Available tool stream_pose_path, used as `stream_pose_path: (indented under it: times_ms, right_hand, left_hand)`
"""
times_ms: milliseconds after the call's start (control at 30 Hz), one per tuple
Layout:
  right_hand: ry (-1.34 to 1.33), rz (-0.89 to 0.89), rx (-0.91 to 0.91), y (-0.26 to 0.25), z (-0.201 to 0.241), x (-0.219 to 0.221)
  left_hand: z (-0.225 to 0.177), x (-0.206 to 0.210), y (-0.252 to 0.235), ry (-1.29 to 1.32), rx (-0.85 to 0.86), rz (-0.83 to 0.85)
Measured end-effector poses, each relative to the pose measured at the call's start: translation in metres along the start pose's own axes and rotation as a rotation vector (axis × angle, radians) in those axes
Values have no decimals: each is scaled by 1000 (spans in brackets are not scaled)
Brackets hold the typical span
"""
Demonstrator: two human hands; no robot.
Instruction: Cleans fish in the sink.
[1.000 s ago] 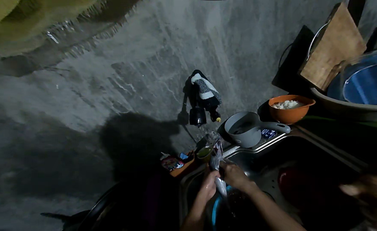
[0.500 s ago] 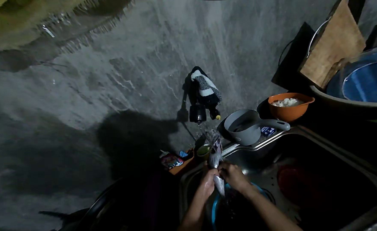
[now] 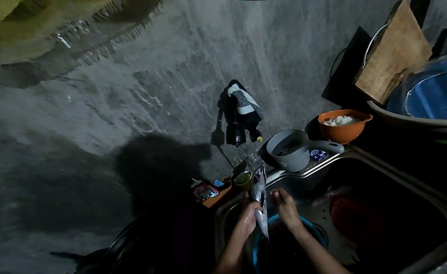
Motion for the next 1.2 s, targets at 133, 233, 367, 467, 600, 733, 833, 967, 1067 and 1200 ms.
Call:
stream_pose_path:
  times_ms: [133,233,367,467,600,733,833,967,1067,1200]
  right_hand:
    - [-12,132,-57,-12,6,4]
    - [132,199,-129,-18,9,6]
    - [539,222,-239,-22,21,6]
    - [638,245,-240,-31,29,5]
    - [459,234,-64,-51,15,1]
    - [345,287,178,-60,-8,2]
    - [290,273,290,-54,-12,0]
    - [238,176,87,-49,-11,0]
    - [125,87,19,-42,-11,-1]
    - [-79,-79,-50,-30,-14,0]
  left_hand:
    - [4,-1,2,-11,15,38]
    - [6,-5,-2,-21,18,56]
    - [5,-7,0,-89,35,109]
    - [1,-7,6,-164,17,126]
    - [-5,-7,3,-276,103,185]
    - [-16,-5,3,-466,177,217]
    - [-25,-2,6,-638,243,250]
    - [-32,-1,9,-743,322,268]
    - [-36,-3,8,-771,399,269]
    - [-46,-5,10,-739,464,254]
Point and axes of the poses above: each hand's wrist, its own y-axis away from the middle knuckle, its own x-axis out of the palm, z = x × y, the point moved 6 cm from there along -y, towards the middle knuckle, and after that the axes turned 14 degrees about -z, right-handed, at the moved point
